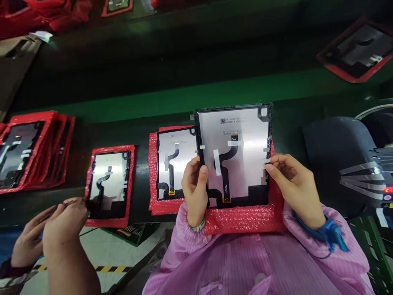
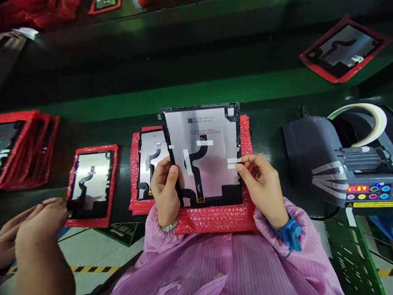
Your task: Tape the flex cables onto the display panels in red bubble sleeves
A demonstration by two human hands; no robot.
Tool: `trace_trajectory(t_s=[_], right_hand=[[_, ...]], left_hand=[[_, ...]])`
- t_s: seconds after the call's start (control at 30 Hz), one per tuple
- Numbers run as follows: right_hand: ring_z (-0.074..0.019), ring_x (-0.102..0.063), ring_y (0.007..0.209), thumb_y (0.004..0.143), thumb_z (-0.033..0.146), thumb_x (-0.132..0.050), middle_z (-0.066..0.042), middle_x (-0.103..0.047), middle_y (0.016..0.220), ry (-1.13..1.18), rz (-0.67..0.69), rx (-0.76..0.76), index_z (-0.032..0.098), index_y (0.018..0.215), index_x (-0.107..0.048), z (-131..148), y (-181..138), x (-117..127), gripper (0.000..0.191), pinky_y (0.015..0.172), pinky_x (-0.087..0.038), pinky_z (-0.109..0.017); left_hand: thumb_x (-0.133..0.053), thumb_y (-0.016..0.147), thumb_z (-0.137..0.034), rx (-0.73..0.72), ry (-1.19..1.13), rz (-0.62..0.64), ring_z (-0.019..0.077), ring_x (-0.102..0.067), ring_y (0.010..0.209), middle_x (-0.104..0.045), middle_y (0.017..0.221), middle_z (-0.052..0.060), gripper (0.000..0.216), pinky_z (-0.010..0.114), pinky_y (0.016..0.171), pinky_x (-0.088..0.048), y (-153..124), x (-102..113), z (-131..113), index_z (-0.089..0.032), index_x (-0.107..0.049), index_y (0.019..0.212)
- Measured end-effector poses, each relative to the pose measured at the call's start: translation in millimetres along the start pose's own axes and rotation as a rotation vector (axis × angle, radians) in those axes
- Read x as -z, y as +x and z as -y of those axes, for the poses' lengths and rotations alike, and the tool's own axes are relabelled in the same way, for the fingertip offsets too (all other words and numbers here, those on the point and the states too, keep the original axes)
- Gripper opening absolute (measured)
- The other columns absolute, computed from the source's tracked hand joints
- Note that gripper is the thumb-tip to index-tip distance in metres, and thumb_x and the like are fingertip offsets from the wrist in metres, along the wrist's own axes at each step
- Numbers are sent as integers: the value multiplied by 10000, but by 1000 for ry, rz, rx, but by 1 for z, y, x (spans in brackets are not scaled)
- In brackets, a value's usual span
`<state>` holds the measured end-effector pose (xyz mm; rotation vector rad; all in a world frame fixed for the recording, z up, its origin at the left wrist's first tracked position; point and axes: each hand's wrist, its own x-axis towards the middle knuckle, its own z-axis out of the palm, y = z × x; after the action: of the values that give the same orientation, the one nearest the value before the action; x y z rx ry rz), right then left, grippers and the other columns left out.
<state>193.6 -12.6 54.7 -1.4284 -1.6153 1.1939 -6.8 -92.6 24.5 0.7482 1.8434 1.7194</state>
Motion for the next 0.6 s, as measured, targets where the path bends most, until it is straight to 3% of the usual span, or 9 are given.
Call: trace_trajectory(t_s=[0.1,0.17,0.23,0.3,0.4,0.53,0.6], right_hand=[[-114,-606,763,859,311,-678,0,-643,846,96,-5,-11,220,933,-637,8,-8,5,124,719,-488,-244],[-114,-625,749,855,317,-687,1,-662,832,178,23,-40,225,931,-626,9,-11,8,134,691,-502,-231],[-116,-633,727,846,345,-704,-2,-674,811,257,62,-85,222,928,-628,5,-12,11,166,662,-507,-224],[-117,-634,722,823,382,-734,-6,-683,807,324,87,-137,216,928,-636,-4,-11,12,220,661,-510,-222],[-120,-631,718,785,444,-765,-14,-694,809,381,111,-210,208,943,-638,-17,-7,11,311,661,-509,-226],[-134,-626,703,763,496,-763,-23,-689,789,341,141,-199,196,918,-628,-25,-6,7,364,661,-512,-249],[-142,-627,704,799,498,-723,-30,-684,796,252,141,-145,192,915,-634,-22,-9,8,340,674,-517,-269]], left_hand=[[-696,884,-412,50,-140,40,76,-557,586,-582,703,-44,278,167,540,-450,-8,4,-9,-281,-671,1128],[-729,860,-395,95,-229,77,58,-455,474,-492,592,-71,292,156,458,-386,-8,5,-13,-285,-674,1125],[-803,786,-367,170,-330,95,63,-526,536,-566,640,-61,355,154,523,-448,-5,5,-15,-275,-688,1108],[-855,704,-338,299,-419,119,109,-655,754,-688,830,-19,419,184,698,-533,0,3,-14,-252,-700,1084],[-842,688,-338,465,-438,197,180,-681,987,-726,1009,29,369,253,866,-548,4,-2,-9,-212,-707,1007],[-767,780,-321,397,-330,338,192,-637,1150,-704,1186,31,397,298,1016,-491,5,-6,-8,-238,-661,1154],[-743,797,-320,340,-267,367,211,-610,1206,-680,1256,38,434,325,1049,-473,11,2,-13,-238,-634,1209]])
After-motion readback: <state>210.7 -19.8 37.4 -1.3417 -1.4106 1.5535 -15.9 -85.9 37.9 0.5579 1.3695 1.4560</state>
